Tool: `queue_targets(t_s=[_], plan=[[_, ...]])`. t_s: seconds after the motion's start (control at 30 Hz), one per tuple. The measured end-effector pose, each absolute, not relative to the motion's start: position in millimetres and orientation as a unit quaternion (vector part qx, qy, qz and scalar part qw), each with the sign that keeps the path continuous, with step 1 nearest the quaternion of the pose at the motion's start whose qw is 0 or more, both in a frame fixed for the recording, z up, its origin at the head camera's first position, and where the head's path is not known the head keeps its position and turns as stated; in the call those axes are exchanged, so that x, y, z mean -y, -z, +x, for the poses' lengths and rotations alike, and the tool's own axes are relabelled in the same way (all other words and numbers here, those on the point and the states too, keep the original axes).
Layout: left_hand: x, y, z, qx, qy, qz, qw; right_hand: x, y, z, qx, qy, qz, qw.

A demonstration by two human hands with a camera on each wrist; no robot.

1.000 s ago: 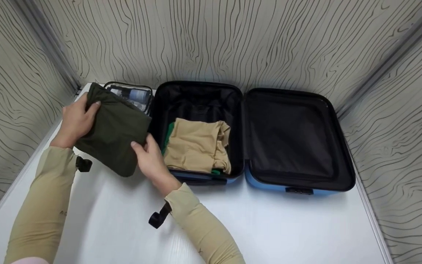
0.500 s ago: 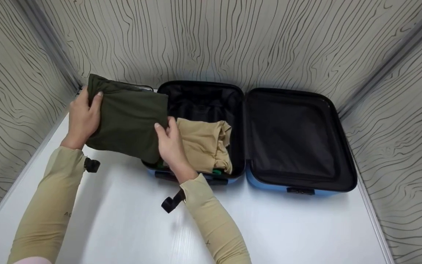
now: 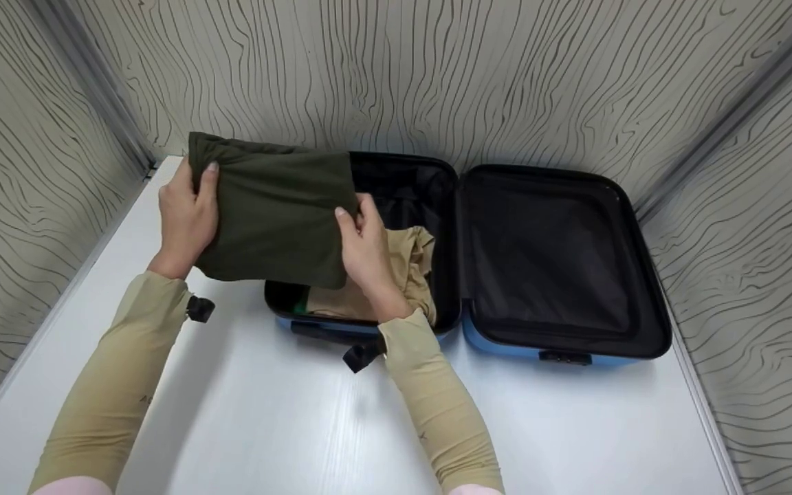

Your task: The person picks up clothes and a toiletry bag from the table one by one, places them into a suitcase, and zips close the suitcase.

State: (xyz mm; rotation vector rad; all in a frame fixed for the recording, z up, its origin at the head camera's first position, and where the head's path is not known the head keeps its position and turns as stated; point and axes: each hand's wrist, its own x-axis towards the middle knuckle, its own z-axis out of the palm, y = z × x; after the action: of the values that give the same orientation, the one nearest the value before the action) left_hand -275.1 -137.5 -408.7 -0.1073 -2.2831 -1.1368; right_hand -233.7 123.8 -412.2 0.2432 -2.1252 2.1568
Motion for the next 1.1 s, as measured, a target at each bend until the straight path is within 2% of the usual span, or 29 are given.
queue_targets(t_s=[0.3, 0.67, 0.83, 1.1], plan=[[110, 405, -276, 0.845, 0.464, -0.046, 0.262, -156, 408, -235, 0.73, -0.674, 0.086, 0.079], [79, 406, -279, 0.811, 0.519, -0.064, 0.262, -183, 405, -233, 0.716, -0.684, 0.081, 0.113], [69, 410, -277, 0.795, 0.549, -0.088, 0.244, -192, 409, -231, 0.71, -0.688, 0.061, 0.137], [55, 418, -270, 0.79, 0.569, -0.111, 0.2, -212, 418, -226, 0.696, -0.705, 0.034, 0.137]])
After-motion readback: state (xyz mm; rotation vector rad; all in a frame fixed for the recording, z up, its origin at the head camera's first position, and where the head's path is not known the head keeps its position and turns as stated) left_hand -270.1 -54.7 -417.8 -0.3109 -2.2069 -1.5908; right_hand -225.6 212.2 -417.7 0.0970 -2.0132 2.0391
